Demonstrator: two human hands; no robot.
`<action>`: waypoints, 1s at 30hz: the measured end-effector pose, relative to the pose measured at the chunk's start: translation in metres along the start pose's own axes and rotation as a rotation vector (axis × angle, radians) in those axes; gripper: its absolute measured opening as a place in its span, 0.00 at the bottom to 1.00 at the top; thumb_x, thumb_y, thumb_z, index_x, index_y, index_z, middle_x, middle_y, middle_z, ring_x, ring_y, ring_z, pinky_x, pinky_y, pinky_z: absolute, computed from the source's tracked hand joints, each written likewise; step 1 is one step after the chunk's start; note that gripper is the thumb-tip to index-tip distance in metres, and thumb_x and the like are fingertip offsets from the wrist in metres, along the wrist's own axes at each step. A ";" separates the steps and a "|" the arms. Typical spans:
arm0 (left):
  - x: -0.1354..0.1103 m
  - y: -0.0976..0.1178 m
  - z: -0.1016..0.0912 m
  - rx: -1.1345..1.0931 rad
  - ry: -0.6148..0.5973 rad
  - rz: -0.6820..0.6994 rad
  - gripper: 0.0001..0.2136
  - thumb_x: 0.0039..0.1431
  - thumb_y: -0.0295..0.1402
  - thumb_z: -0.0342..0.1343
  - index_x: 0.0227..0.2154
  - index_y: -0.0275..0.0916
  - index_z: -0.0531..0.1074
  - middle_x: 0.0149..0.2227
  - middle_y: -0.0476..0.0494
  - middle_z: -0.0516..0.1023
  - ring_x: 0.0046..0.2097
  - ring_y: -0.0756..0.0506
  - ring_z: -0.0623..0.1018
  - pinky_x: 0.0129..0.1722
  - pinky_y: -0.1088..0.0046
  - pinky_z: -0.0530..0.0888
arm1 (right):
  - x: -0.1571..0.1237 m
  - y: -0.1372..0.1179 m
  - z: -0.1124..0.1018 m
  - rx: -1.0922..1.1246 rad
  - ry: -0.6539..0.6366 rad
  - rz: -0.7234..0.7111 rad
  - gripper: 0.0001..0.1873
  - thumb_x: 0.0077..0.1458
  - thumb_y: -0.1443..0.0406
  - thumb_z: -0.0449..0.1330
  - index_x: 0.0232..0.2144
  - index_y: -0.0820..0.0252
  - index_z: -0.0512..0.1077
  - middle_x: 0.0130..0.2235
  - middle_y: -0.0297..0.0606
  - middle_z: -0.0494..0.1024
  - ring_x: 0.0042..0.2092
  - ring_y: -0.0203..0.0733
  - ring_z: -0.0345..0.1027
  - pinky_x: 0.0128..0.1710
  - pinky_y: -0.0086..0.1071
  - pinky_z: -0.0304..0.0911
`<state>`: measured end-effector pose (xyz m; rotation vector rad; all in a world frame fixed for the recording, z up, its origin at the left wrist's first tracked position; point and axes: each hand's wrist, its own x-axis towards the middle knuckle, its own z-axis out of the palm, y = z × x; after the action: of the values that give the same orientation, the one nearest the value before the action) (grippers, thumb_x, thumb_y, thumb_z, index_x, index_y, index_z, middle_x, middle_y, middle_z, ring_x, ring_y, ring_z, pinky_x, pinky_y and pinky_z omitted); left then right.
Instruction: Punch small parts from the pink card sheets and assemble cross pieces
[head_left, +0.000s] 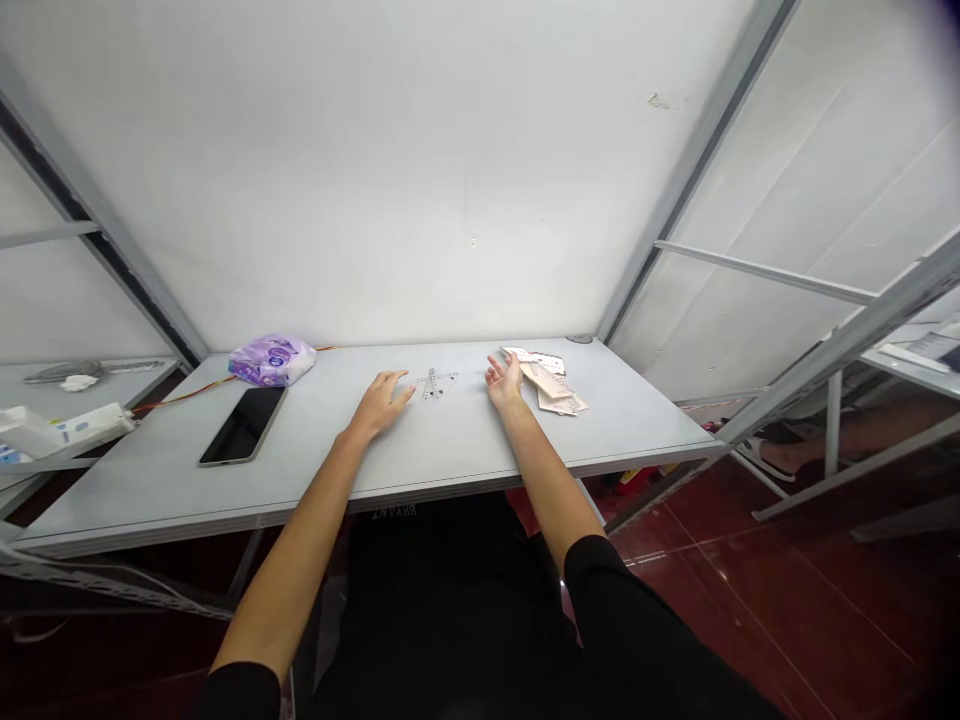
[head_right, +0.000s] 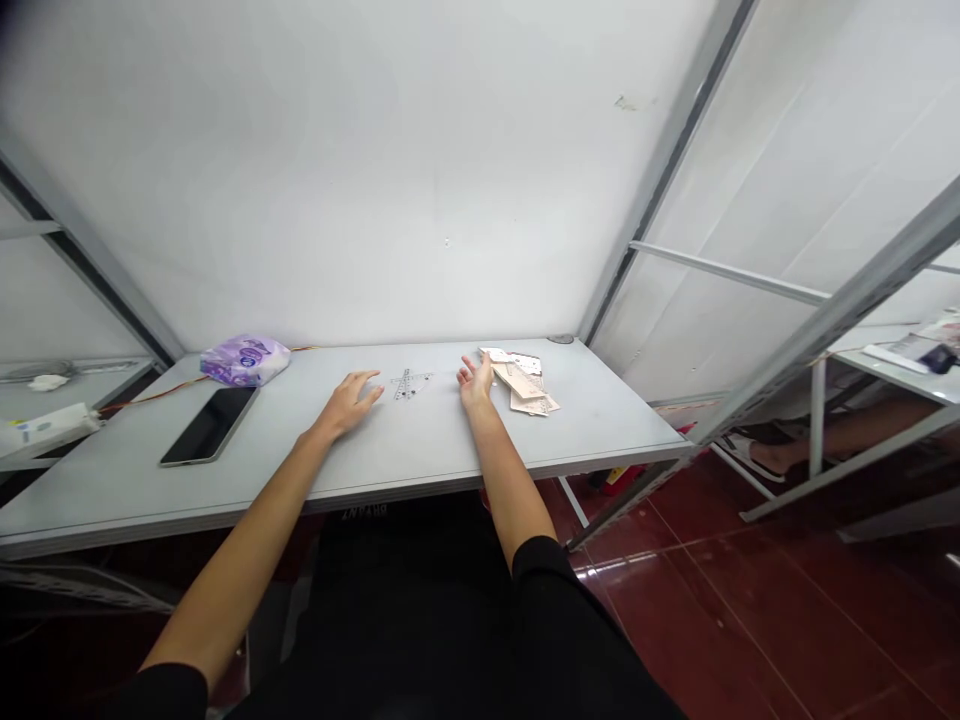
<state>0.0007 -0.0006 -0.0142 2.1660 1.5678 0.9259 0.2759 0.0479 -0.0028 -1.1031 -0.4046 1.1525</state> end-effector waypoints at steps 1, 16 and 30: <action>0.000 -0.001 0.000 0.022 -0.016 -0.011 0.27 0.67 0.50 0.48 0.62 0.39 0.70 0.61 0.35 0.71 0.63 0.37 0.71 0.66 0.57 0.65 | -0.001 0.001 0.000 -0.041 -0.028 0.001 0.20 0.69 0.52 0.46 0.57 0.51 0.61 0.44 0.42 0.81 0.29 0.37 0.72 0.31 0.32 0.73; -0.004 -0.008 0.002 0.351 -0.284 -0.139 0.46 0.54 0.70 0.48 0.70 0.50 0.61 0.74 0.33 0.51 0.74 0.22 0.48 0.66 0.30 0.43 | -0.012 0.019 -0.006 -1.737 -0.649 -0.446 0.66 0.45 0.29 0.60 0.74 0.59 0.48 0.76 0.52 0.39 0.76 0.64 0.26 0.71 0.59 0.20; -0.006 0.000 -0.003 0.402 -0.319 -0.155 0.43 0.58 0.68 0.46 0.70 0.49 0.60 0.75 0.34 0.50 0.74 0.23 0.48 0.67 0.32 0.44 | -0.004 0.021 -0.007 -1.285 -0.451 -0.472 0.64 0.47 0.34 0.63 0.75 0.56 0.45 0.75 0.51 0.47 0.75 0.58 0.40 0.73 0.52 0.31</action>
<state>-0.0020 -0.0065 -0.0138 2.2599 1.8367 0.2110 0.2687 0.0404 -0.0234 -1.6608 -1.8198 0.6235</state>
